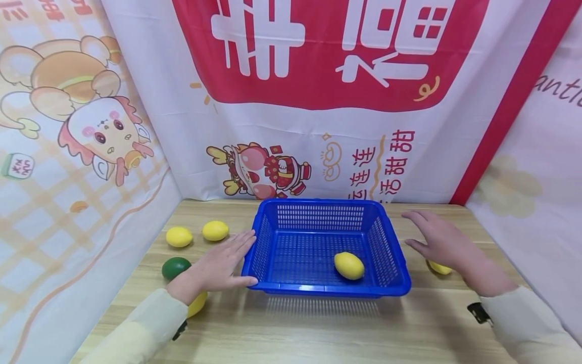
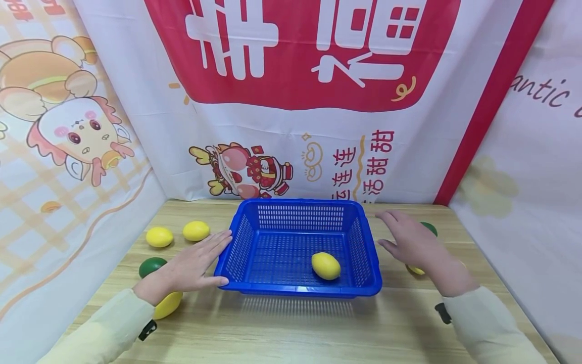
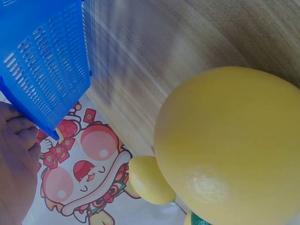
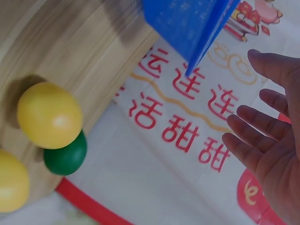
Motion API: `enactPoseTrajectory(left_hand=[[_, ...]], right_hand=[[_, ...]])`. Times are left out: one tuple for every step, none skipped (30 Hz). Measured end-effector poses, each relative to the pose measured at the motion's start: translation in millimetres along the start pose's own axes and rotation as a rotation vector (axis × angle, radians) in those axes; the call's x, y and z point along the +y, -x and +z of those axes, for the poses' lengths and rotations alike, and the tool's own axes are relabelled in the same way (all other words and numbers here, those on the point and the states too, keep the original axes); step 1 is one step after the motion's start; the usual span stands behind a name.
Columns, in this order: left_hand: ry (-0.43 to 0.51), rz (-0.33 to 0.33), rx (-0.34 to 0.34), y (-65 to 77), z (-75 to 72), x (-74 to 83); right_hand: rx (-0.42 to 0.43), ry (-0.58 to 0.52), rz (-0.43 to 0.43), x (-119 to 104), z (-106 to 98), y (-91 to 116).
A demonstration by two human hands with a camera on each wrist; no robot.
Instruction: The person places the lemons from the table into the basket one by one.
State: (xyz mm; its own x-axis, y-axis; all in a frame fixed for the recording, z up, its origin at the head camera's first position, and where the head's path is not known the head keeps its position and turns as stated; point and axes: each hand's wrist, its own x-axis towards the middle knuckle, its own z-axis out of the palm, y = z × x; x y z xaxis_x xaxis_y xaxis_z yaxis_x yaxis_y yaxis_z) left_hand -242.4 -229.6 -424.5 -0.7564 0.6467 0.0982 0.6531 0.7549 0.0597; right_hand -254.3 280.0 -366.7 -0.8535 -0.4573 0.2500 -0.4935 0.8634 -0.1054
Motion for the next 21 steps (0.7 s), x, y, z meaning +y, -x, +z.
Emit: enactPoseTrajectory(left_hand=[[-0.001, 0.0, 0.0, 0.1, -0.3, 0.0], [-0.002, 0.0, -0.002, 0.2, -0.4, -0.1], [-0.004, 0.0, -0.002, 0.3, -0.4, -0.2], [-0.003, 0.0, -0.002, 0.3, -0.5, -0.3], [-0.005, 0.001, -0.001, 0.4, -0.5, -0.5], [-0.006, 0.002, 0.0, 0.4, -0.4, -0.7], [-0.006, 0.002, -0.001, 0.4, -0.4, -0.8], [-0.006, 0.002, -0.002, 0.3, -0.3, -0.9], [-0.003, 0.001, -0.002, 0.2, -0.2, -1.0], [0.0, 0.001, -0.002, 0.2, -0.3, -0.9], [0.0, 0.001, -0.003, 0.0, -0.2, -0.8], [-0.001, 0.001, -0.003, -0.2, -0.3, -0.7], [-0.001, 0.001, -0.003, -0.4, -0.3, -0.5], [-0.003, 0.002, -0.002, -0.6, -0.2, -0.5], [-0.004, 0.003, -0.001, -0.8, -0.2, -0.4], [-0.006, 0.004, 0.001, -0.8, -0.1, -0.5], [-0.006, 0.005, 0.001, -0.7, 0.2, -0.5], [-0.004, 0.005, 0.002, -0.7, 0.3, -0.5], [0.0, 0.004, 0.002, -0.5, 0.4, -0.5], [0.003, 0.001, 0.001, -0.5, 0.5, -0.5], [0.007, -0.001, 0.0, -0.4, 0.6, -0.5]], right_hand=[[0.0, -0.001, 0.009, 3, 0, 1], [-0.002, 0.0, 0.017, 5, 0, 2], [-0.003, -0.004, 0.019, 8, 0, 3], [-0.005, -0.004, 0.027, 11, 1, 5], [-0.009, -0.006, 0.036, 14, 2, 6], [-0.013, -0.009, 0.045, 16, 3, 7], [-0.015, -0.012, 0.054, 19, 4, 9], [-0.015, -0.014, 0.059, 22, 6, 10], [-0.016, -0.019, 0.069, 24, 7, 11], [-0.02, -0.022, 0.086, 27, 9, 13], [-0.019, -0.027, 0.096, 29, 11, 14], [-0.019, -0.029, 0.107, 31, 13, 16], [-0.019, -0.031, 0.117, 34, 14, 17], [-0.02, -0.033, 0.129, 36, 16, 18], [-0.027, -0.036, 0.149, 38, 18, 19], [-0.034, -0.037, 0.167, 39, 19, 20], [-0.04, -0.04, 0.182, 41, 21, 20], [-0.049, -0.044, 0.2, 43, 23, 21], [-0.053, -0.05, 0.211, 45, 25, 21], [-0.06, -0.055, 0.223, 46, 27, 22], [-0.066, -0.058, 0.232, 49, 29, 22]])
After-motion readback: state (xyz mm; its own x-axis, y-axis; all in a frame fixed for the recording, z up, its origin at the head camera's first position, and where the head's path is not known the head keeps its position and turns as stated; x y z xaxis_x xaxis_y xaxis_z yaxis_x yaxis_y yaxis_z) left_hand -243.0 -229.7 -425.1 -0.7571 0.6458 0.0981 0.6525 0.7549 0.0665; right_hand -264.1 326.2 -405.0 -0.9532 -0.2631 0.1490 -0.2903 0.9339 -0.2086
